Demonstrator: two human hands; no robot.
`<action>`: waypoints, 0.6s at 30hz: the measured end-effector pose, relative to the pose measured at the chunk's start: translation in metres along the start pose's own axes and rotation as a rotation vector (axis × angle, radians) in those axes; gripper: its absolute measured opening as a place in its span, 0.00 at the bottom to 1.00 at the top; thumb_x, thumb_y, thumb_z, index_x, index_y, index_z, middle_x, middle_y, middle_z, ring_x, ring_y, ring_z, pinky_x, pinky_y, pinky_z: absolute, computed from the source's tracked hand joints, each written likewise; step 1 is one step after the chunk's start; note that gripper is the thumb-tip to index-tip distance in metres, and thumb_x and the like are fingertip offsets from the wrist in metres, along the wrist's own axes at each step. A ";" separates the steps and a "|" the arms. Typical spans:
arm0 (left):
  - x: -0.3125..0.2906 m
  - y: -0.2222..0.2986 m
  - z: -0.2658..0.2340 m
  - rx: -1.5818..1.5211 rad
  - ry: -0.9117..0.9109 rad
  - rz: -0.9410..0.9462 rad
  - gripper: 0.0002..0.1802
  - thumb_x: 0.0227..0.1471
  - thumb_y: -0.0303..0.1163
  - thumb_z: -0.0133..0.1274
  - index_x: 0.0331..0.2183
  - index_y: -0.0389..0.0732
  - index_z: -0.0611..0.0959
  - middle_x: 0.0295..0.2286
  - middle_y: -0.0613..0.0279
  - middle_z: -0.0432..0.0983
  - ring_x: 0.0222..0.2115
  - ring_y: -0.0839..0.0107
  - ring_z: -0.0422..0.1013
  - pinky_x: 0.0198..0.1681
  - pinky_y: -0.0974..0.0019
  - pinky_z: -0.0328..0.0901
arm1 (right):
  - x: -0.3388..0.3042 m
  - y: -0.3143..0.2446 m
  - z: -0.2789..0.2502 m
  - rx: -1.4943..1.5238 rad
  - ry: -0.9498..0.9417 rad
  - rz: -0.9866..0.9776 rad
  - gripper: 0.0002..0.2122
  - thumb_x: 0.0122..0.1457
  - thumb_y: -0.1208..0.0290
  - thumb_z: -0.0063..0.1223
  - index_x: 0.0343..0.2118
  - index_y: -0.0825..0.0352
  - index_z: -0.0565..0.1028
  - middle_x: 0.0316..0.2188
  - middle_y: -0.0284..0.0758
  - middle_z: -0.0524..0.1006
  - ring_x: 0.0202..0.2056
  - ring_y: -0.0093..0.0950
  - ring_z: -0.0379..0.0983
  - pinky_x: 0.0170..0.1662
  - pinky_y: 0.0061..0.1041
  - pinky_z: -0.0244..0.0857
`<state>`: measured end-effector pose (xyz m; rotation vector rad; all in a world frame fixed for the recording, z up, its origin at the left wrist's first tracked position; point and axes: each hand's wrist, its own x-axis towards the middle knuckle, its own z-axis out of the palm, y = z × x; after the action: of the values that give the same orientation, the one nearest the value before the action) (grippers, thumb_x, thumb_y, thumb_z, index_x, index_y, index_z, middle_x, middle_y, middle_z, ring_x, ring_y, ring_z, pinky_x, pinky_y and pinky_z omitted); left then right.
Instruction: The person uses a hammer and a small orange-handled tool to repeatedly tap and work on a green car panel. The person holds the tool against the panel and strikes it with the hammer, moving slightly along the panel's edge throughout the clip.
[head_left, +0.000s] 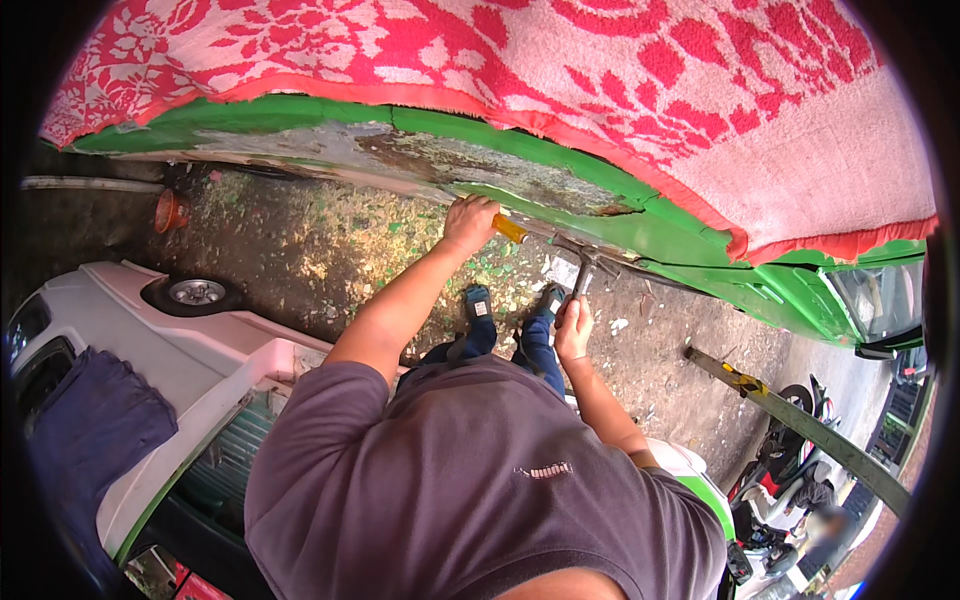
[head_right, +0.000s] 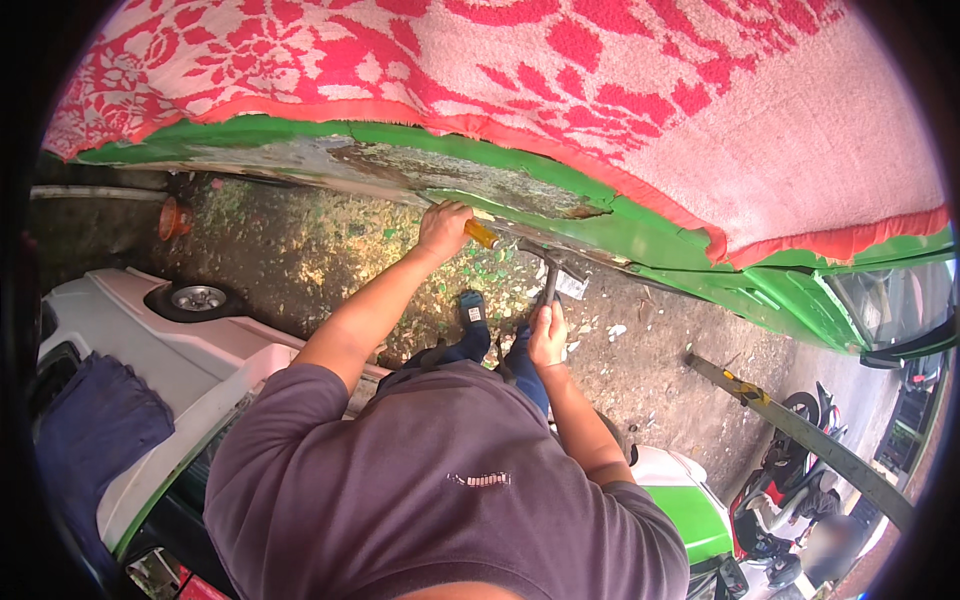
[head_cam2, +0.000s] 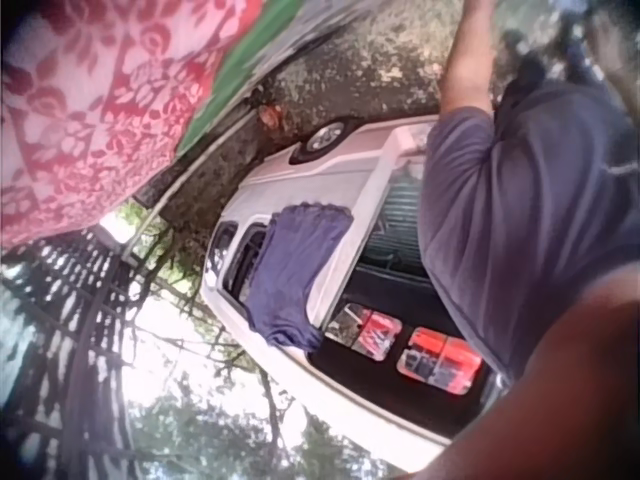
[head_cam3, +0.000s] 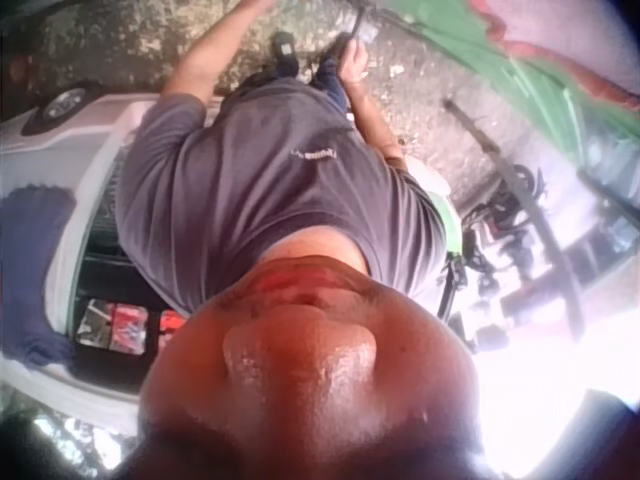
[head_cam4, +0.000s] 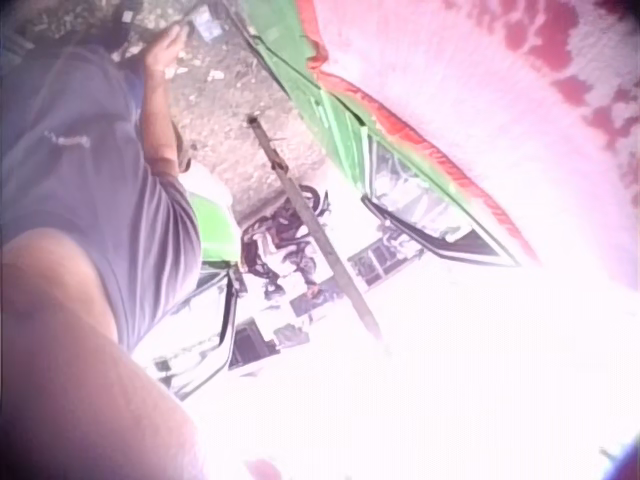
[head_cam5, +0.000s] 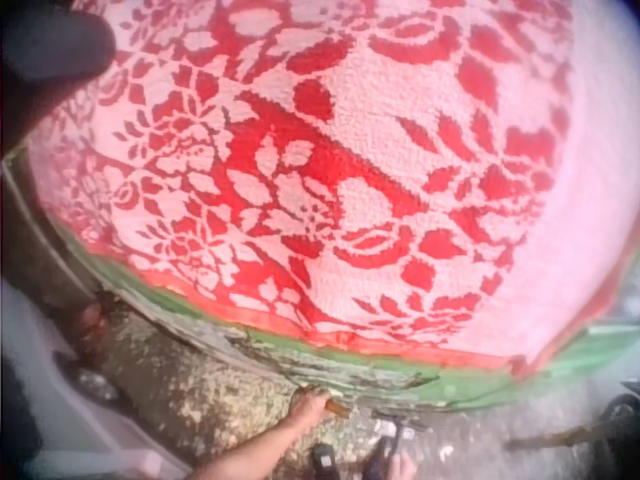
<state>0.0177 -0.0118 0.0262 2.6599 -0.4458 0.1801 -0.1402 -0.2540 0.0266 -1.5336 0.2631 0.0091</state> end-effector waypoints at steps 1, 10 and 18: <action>0.002 0.001 0.001 -0.030 0.019 -0.004 0.09 0.37 0.27 0.61 0.26 0.44 0.79 0.29 0.61 0.76 0.35 0.59 0.73 0.38 0.55 0.67 | 0.002 0.005 0.002 -0.220 -0.009 -0.060 0.16 0.69 0.61 0.39 0.24 0.64 0.65 0.14 0.26 0.64 0.17 0.17 0.57 0.19 0.22 0.51; 0.006 0.004 0.002 0.008 0.024 0.003 0.11 0.36 0.26 0.61 0.27 0.45 0.78 0.29 0.61 0.76 0.36 0.59 0.73 0.39 0.56 0.68 | 0.017 -0.004 0.010 -0.512 -0.100 -0.059 0.18 0.68 0.59 0.39 0.26 0.67 0.67 0.14 0.31 0.66 0.16 0.24 0.61 0.21 0.28 0.55; -0.006 0.001 0.000 -0.052 0.043 -0.030 0.14 0.36 0.28 0.64 0.29 0.45 0.77 0.31 0.63 0.74 0.38 0.60 0.72 0.40 0.57 0.69 | 0.008 -0.006 -0.003 -0.134 -0.058 0.046 0.17 0.69 0.58 0.41 0.26 0.64 0.65 0.15 0.23 0.61 0.17 0.14 0.54 0.19 0.17 0.49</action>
<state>0.0122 -0.0109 0.0252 2.6046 -0.3918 0.2130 -0.1315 -0.2588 0.0307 -1.6579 0.2551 0.1091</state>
